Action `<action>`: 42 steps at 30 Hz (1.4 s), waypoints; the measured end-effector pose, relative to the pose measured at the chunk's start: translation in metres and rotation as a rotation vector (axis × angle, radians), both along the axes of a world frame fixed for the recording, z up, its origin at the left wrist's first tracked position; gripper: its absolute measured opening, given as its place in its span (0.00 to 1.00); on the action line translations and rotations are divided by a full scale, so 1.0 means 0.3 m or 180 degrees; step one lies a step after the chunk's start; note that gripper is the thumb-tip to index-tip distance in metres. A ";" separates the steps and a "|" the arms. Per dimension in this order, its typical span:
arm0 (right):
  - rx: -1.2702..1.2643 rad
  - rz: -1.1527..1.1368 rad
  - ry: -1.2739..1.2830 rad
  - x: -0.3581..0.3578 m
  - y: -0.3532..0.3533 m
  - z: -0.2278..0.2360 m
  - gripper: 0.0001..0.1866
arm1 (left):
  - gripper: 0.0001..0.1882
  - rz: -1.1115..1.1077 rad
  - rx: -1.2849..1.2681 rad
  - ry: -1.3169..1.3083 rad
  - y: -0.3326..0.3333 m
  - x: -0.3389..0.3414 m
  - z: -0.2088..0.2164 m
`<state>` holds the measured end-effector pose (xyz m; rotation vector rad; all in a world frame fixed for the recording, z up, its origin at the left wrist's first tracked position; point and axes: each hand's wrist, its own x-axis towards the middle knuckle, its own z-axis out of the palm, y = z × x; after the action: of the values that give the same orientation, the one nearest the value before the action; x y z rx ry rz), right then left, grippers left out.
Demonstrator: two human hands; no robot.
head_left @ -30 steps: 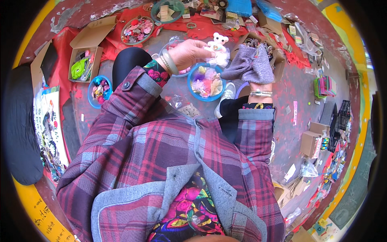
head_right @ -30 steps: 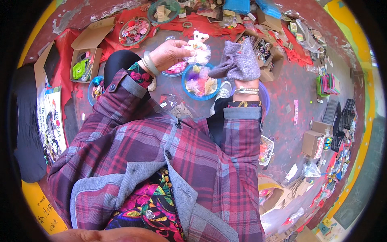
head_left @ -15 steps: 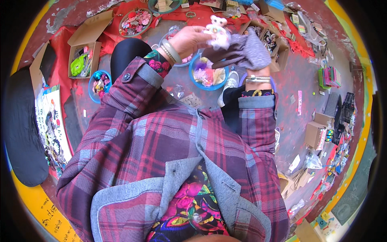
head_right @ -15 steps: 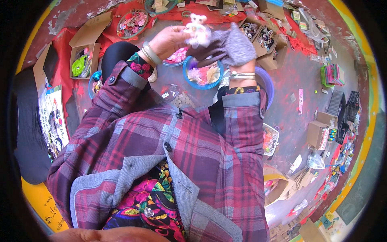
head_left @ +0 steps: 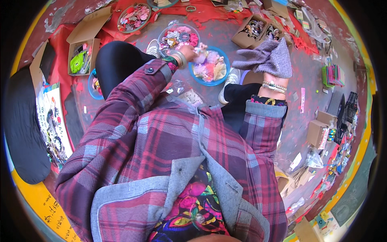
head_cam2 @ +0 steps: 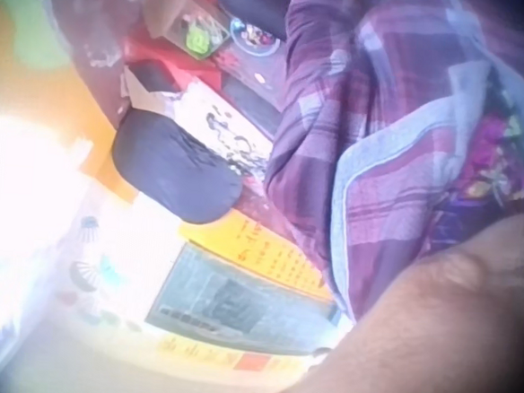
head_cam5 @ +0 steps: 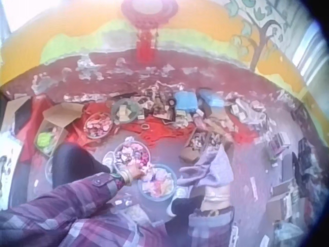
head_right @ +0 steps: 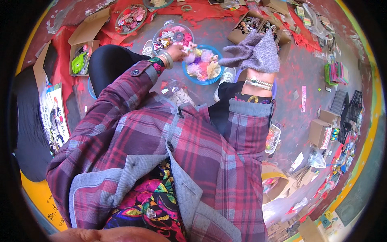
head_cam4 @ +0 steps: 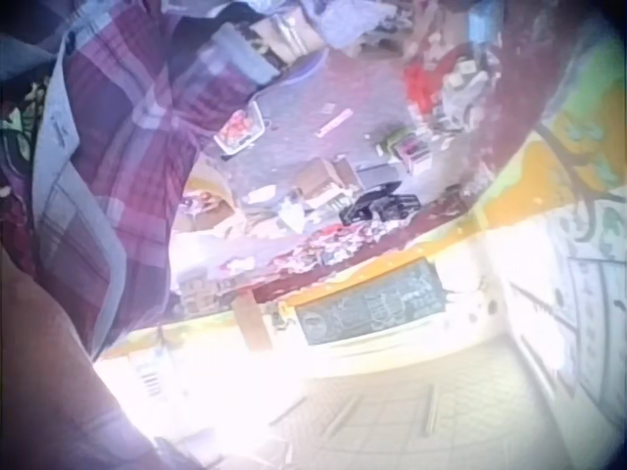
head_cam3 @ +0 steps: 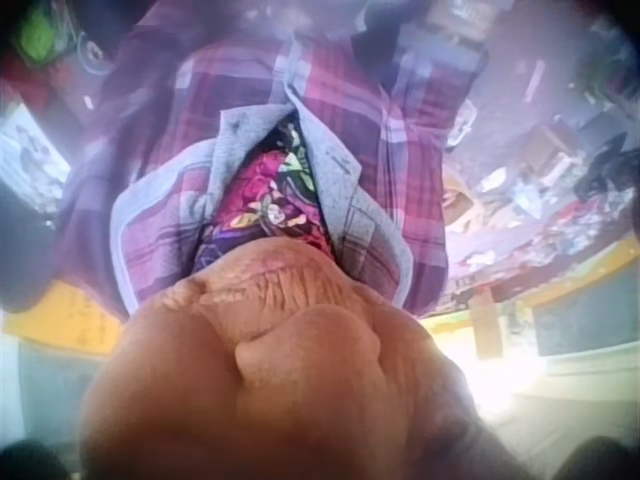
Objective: The person sits on the floor and wipes small, colorful decorative items with a cloth. They pick up each item individually from a blue bowl, wipe it, and place it into a clear plastic bag. The items include various shapes and colors, such as pink, purple, and yellow.
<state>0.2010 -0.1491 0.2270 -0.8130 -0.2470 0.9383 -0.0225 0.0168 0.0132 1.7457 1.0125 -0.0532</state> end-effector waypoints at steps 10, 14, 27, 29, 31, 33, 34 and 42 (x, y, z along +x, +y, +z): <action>-0.0331 0.0417 0.0381 -0.039 0.041 0.064 0.16 | 0.26 0.0487 -0.0358 0.0405 -0.045 0.111 -0.124; -0.0231 0.0488 0.1158 -0.015 0.069 0.043 0.18 | 0.23 0.0546 0.0234 0.0803 -0.033 0.089 -0.139; 0.0056 0.0092 -0.0102 0.026 0.006 0.129 0.22 | 0.22 -0.1783 0.1663 0.0494 -0.174 0.157 -0.302; 0.0424 0.0618 0.0447 0.006 0.018 0.100 0.24 | 0.23 -0.1861 0.1507 0.0660 -0.161 0.161 -0.285; 0.0697 0.0482 0.1278 0.020 -0.010 0.003 0.26 | 0.19 -0.2408 0.1556 0.0648 -0.157 0.174 -0.281; 0.0706 0.0369 0.1349 0.014 -0.002 -0.015 0.25 | 0.17 -0.3271 0.1805 0.0893 -0.163 0.170 -0.333; 0.0600 0.0406 0.1260 -0.009 0.015 0.028 0.24 | 0.16 -0.3013 0.1756 0.0697 -0.176 0.177 -0.366; -0.0335 -0.0502 -0.0318 0.011 0.042 0.020 0.24 | 0.12 -0.0817 0.1144 0.0241 -0.103 0.158 -0.267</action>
<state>0.2043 -0.1364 0.2329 -0.9637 -0.2179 0.7686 0.0248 -0.0142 -0.0669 2.2112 0.8845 -0.1059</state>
